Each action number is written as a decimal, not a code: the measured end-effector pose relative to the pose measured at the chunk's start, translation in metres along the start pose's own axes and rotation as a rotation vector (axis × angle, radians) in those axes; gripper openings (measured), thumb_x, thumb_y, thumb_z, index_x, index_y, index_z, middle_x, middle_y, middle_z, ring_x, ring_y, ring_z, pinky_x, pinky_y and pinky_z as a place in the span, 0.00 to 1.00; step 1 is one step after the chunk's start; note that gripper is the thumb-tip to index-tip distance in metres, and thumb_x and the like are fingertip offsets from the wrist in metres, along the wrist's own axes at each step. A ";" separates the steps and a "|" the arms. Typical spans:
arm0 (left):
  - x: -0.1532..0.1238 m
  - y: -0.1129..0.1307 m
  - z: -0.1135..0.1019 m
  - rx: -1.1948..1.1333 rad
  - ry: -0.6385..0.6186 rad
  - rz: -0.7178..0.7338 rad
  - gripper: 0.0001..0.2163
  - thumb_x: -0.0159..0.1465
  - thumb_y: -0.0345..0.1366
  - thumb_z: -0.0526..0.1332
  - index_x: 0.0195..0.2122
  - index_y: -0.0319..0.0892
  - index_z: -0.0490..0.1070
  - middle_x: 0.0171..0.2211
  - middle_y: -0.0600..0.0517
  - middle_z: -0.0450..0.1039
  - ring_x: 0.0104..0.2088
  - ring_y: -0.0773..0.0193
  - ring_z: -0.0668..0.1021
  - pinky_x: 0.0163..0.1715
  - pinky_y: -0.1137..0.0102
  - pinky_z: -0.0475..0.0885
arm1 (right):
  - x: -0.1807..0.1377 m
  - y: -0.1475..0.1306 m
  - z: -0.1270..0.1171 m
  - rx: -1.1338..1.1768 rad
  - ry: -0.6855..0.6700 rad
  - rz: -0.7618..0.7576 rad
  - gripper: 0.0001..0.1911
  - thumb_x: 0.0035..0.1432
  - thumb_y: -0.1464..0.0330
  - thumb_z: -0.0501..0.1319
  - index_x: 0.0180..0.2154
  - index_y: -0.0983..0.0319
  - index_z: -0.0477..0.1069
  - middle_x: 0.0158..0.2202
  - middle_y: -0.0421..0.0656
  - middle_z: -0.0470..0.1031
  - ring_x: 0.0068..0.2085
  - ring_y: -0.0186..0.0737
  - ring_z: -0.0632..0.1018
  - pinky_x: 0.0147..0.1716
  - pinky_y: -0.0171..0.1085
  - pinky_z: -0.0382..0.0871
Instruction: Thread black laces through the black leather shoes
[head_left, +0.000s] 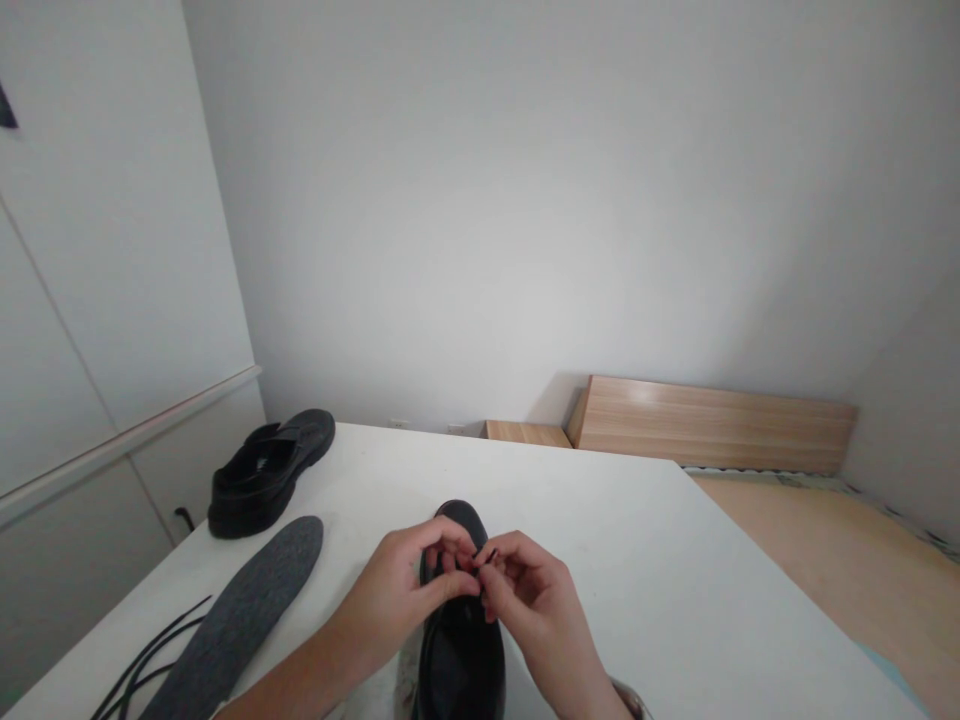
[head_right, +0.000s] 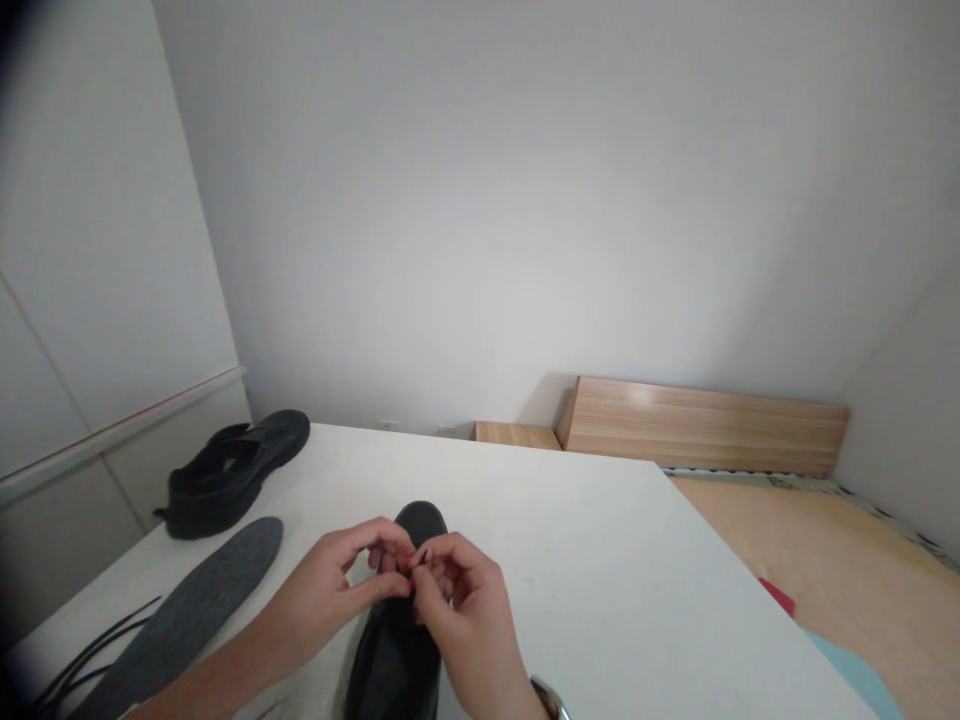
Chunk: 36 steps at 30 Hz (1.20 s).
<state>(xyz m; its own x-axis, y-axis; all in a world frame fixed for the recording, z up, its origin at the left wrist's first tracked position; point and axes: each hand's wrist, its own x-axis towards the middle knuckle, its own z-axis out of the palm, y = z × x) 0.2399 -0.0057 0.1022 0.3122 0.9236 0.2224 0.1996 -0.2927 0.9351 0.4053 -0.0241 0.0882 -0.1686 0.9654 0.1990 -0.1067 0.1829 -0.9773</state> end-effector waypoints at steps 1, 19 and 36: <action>-0.001 -0.005 0.001 0.024 -0.024 -0.037 0.04 0.55 0.34 0.68 0.31 0.43 0.78 0.27 0.54 0.74 0.30 0.63 0.73 0.33 0.70 0.65 | 0.000 0.000 -0.001 0.017 0.003 0.002 0.18 0.55 0.54 0.68 0.33 0.63 0.73 0.26 0.39 0.70 0.25 0.31 0.69 0.24 0.30 0.63; -0.002 -0.015 0.011 0.136 -0.045 0.039 0.10 0.60 0.41 0.65 0.24 0.41 0.77 0.25 0.53 0.72 0.29 0.63 0.71 0.31 0.70 0.63 | -0.007 -0.002 0.003 -0.086 0.132 -0.154 0.06 0.59 0.65 0.66 0.31 0.61 0.76 0.28 0.42 0.78 0.31 0.39 0.78 0.32 0.34 0.72; -0.003 -0.019 0.001 -0.016 -0.109 -0.140 0.06 0.55 0.34 0.62 0.30 0.38 0.76 0.26 0.53 0.73 0.28 0.65 0.71 0.30 0.71 0.64 | -0.007 0.007 -0.018 -0.456 -0.010 -0.033 0.03 0.56 0.72 0.65 0.30 0.60 0.76 0.27 0.39 0.74 0.30 0.37 0.72 0.31 0.34 0.64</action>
<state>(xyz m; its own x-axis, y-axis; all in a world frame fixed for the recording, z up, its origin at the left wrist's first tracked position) 0.2360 -0.0027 0.0834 0.3813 0.9225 0.0598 0.2336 -0.1587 0.9593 0.4230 -0.0264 0.0787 -0.1824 0.9563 0.2287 0.3299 0.2786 -0.9020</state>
